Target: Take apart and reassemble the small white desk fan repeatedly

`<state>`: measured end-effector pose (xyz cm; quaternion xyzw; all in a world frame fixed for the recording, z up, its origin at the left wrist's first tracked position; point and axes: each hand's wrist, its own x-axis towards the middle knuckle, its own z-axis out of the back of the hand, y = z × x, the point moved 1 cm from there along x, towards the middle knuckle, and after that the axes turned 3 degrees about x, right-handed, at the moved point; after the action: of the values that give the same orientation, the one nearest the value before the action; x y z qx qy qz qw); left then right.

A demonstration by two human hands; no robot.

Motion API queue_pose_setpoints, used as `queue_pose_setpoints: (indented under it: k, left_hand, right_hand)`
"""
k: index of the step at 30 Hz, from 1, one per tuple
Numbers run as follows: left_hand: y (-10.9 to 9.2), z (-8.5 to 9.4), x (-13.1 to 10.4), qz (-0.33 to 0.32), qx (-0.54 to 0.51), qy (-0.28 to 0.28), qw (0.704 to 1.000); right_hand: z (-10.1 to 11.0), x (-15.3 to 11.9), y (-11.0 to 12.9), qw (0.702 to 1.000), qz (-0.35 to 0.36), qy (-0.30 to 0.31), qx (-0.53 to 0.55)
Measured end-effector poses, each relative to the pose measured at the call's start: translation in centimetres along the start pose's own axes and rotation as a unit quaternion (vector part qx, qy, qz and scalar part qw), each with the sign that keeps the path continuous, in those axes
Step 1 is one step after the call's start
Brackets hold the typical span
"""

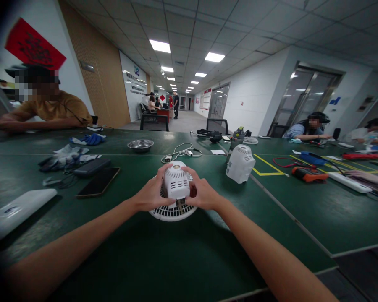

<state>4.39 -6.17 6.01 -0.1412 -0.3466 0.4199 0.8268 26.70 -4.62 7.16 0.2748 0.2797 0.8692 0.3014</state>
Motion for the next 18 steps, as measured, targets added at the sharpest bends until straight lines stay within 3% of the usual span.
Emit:
queue_pose_setpoints:
  k: [9, 18]
  left_hand:
    - [1.1, 0.7, 0.2, -0.029, 0.009, 0.068, 0.997]
    - [0.9, 1.0, 0.1, 0.002, 0.027, 0.065, 0.997]
  right_hand:
    - [0.1, 0.0, 0.0, 1.0, 0.011, 0.014, -0.001]
    - [0.2, 0.0, 0.3, 1.0, 0.005, 0.022, -0.005]
